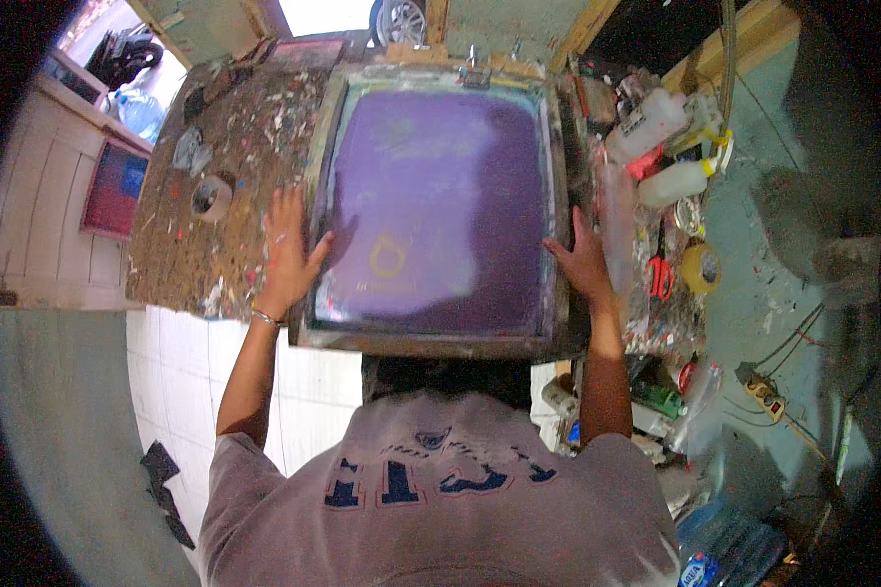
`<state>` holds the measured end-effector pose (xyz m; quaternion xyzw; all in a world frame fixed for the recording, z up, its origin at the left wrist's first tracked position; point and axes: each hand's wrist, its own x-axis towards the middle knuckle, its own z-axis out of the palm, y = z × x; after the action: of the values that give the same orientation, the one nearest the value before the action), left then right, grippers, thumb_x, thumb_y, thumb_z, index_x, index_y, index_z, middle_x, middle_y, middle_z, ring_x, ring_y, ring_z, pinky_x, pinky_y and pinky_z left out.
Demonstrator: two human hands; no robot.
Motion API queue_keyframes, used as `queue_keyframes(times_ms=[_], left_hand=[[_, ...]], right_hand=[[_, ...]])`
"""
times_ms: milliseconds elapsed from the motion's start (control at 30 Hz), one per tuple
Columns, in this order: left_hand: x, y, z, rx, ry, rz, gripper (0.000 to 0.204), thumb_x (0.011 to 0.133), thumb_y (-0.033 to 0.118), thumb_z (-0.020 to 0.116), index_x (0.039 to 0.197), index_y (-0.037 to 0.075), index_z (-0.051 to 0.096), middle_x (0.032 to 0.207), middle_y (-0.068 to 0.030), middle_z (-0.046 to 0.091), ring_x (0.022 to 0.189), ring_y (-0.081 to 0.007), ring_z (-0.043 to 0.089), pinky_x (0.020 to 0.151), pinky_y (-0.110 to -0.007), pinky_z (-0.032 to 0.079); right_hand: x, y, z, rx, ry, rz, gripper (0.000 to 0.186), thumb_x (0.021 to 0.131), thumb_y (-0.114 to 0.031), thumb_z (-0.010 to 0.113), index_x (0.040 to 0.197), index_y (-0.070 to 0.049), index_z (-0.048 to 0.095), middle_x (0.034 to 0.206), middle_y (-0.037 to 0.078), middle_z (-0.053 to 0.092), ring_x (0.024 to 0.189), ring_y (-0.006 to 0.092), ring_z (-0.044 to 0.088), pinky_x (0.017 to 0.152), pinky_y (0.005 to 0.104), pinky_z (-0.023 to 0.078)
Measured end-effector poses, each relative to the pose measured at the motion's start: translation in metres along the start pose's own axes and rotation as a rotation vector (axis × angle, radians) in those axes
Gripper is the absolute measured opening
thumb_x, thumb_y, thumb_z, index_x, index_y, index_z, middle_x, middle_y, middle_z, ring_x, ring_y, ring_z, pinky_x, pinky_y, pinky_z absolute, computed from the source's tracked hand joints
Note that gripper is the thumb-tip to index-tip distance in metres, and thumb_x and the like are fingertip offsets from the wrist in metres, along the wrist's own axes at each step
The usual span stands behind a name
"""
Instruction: The person carries a purple screen printing frame to a workbench, secures it with clamps, and applies masking tape along the edges. The person then smooths the tape and continues taping the frame edges.
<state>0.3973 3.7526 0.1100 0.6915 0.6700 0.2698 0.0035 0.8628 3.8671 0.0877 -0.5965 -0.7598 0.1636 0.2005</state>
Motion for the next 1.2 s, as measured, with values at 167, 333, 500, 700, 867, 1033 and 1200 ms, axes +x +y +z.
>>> queue_keyframes(times_ms=[167, 333, 500, 700, 867, 1033, 1200], left_hand=[[0.147, 0.088, 0.048, -0.176, 0.002, 0.192, 0.062, 0.089, 0.034, 0.063, 0.14, 0.005, 0.043, 0.14, -0.0276, 0.042, 0.136, -0.0422, 0.033, 0.113, -0.052, 0.025], [0.291, 0.098, 0.179, 0.057, 0.053, 0.268, 0.064, 0.09, 0.053, 0.051, 0.139, 0.011, 0.047, 0.137, -0.0301, 0.044, 0.135, -0.0428, 0.034, 0.115, -0.055, 0.019], [0.358, 0.099, 0.222, 0.186, -0.016, 0.234, 0.073, 0.089, 0.061, 0.045, 0.138, 0.008, 0.048, 0.138, -0.0291, 0.045, 0.134, -0.0415, 0.037, 0.116, -0.053, 0.017], [0.357, 0.092, 0.245, -0.009, -0.04, 0.165, 0.059, 0.09, 0.051, 0.051, 0.126, 0.005, 0.057, 0.113, -0.0236, 0.061, 0.106, -0.0388, 0.056, 0.097, -0.046, 0.04], [0.365, 0.083, 0.25, -0.3, -0.118, 0.057, 0.039, 0.084, 0.03, 0.054, 0.113, 0.006, 0.064, 0.106, -0.0198, 0.063, 0.099, -0.0383, 0.057, 0.092, -0.045, 0.043], [0.373, 0.096, 0.262, -0.316, 0.226, 0.175, 0.041, 0.081, 0.03, 0.055, 0.11, 0.002, 0.062, 0.11, -0.0234, 0.062, 0.105, -0.0382, 0.056, 0.095, -0.045, 0.041], [0.366, 0.092, 0.251, -0.037, 0.015, 0.153, 0.042, 0.087, 0.038, 0.056, 0.103, -0.001, 0.063, 0.098, -0.0238, 0.061, 0.094, -0.0375, 0.057, 0.087, -0.046, 0.044]], right_hand=[[0.122, -0.039, -0.024, 0.067, 0.132, -0.214, 0.049, 0.093, -0.029, 0.061, 0.134, -0.002, 0.052, 0.128, 0.021, 0.059, 0.118, 0.0342, 0.057, 0.106, 0.0404, 0.037], [0.316, -0.061, 0.015, 0.125, 0.016, -0.345, 0.041, 0.096, -0.035, 0.053, 0.12, -0.003, 0.063, 0.114, 0.019, 0.066, 0.107, 0.0326, 0.063, 0.093, 0.0392, 0.047], [0.441, -0.093, 0.053, -0.44, -0.141, -0.711, 0.044, 0.094, -0.042, 0.052, 0.102, -0.002, 0.07, 0.097, 0.018, 0.069, 0.095, 0.0345, 0.066, 0.083, 0.0414, 0.05], [0.5, -0.094, 0.071, -0.33, -0.789, -0.42, 0.04, 0.083, -0.041, 0.063, 0.086, -0.003, 0.073, 0.087, 0.02, 0.07, 0.087, 0.0351, 0.068, 0.075, 0.0445, 0.053], [0.47, -0.117, 0.109, -0.519, -0.179, -0.185, 0.024, 0.078, -0.02, 0.065, 0.095, -0.004, 0.073, 0.103, 0.02, 0.07, 0.096, 0.0369, 0.068, 0.081, 0.0448, 0.055], [0.516, -0.1, 0.1, -0.628, -0.55, -0.32, 0.029, 0.083, -0.032, 0.069, 0.089, -0.004, 0.074, 0.092, 0.014, 0.072, 0.082, 0.0239, 0.069, 0.074, 0.0403, 0.055], [0.53, -0.065, 0.068, -0.087, -0.978, -0.217, 0.052, 0.08, -0.052, 0.071, 0.088, 0.0, 0.075, 0.081, 0.009, 0.072, 0.07, 0.0221, 0.064, 0.066, 0.0356, 0.053]])
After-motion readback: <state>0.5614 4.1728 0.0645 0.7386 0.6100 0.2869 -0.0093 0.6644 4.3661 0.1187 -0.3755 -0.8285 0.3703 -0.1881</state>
